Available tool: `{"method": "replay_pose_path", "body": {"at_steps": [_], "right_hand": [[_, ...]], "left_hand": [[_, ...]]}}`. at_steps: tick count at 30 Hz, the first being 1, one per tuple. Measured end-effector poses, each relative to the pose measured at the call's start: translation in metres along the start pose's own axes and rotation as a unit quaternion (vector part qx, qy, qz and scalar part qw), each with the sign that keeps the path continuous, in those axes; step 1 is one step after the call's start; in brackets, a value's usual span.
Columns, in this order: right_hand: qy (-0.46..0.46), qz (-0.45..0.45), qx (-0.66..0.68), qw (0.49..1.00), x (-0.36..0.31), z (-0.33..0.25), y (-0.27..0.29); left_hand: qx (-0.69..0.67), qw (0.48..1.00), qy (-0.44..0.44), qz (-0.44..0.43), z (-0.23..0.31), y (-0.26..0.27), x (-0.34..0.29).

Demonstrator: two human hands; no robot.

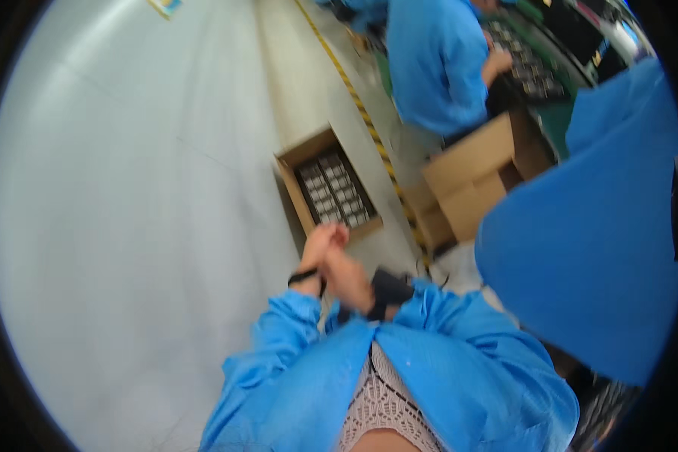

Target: Assembling and inspecting circuit board components on an industrial assembly line.

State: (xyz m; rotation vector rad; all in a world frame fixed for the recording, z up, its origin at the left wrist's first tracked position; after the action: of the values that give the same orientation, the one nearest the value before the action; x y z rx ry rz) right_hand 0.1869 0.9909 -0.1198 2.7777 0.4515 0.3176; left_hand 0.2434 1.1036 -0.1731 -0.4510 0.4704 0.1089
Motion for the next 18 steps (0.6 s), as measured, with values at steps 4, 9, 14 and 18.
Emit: {"method": "replay_pose_path", "body": {"at_steps": [4,9,14,18], "right_hand": [[-0.079,0.117,-0.011,0.99,0.027,0.0,0.009],[-0.057,0.076,0.073,0.993,0.029,0.022,0.034],[-0.256,0.169,0.089,0.948,-0.002,0.052,0.103],[-0.373,0.202,0.016,0.906,-0.06,0.093,0.145]], "left_hand": [[0.01,0.985,0.159,0.064,-0.008,-0.008,0.036],[-0.01,0.977,0.212,-0.021,0.004,-0.04,0.061],[-0.032,0.984,0.173,-0.017,0.053,-0.029,0.1],[0.234,0.943,0.204,-0.117,0.073,-0.014,0.106]]}}
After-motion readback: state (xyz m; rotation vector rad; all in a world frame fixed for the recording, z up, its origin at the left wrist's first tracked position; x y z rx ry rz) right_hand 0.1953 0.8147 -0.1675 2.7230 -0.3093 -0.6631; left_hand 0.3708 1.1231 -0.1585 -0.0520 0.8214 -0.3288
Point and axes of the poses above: each hand's wrist, its own x-axis towards the middle knuckle, its own y-axis out of the back of the hand, z = x × y, the point moved 1 cm from there along x, towards the middle knuckle, and after that the axes turned 4 degrees about z, right-handed, at the moved point
